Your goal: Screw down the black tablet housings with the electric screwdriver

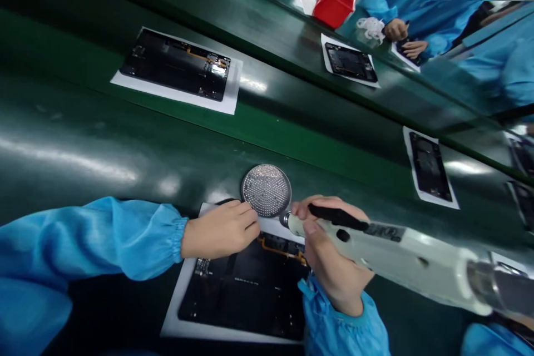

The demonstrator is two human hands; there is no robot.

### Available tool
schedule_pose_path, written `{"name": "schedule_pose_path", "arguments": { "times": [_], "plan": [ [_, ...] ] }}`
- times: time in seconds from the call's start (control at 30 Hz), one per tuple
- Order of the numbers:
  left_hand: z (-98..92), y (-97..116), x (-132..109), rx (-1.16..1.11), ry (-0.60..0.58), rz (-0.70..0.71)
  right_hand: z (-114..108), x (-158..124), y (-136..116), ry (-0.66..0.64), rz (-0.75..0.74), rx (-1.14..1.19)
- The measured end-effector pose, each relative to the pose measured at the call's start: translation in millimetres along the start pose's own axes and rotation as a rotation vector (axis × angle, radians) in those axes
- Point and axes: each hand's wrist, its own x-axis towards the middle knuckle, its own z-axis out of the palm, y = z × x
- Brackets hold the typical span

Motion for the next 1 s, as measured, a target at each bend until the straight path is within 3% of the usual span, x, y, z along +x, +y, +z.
{"name": "schedule_pose_path", "arguments": {
  "times": [0.27, 0.43, 0.7, 1.0],
  "plan": [
    [15.2, 6, 5, -0.004, -0.015, 0.0, -2, -40, 6, 0.029, 0.003, 0.031],
    [18.3, 3, 6, -0.013, -0.039, 0.028, 1, -44, 11, 0.044, 0.052, 0.054],
    [17.3, 5, 1, 0.027, 0.014, 0.107, 5, -44, 14, 0.034, 0.065, 0.024],
    [13.3, 10, -6, 0.05, -0.012, 0.118, 5, -46, 18, 0.108, 0.149, -0.048]
  ]
}}
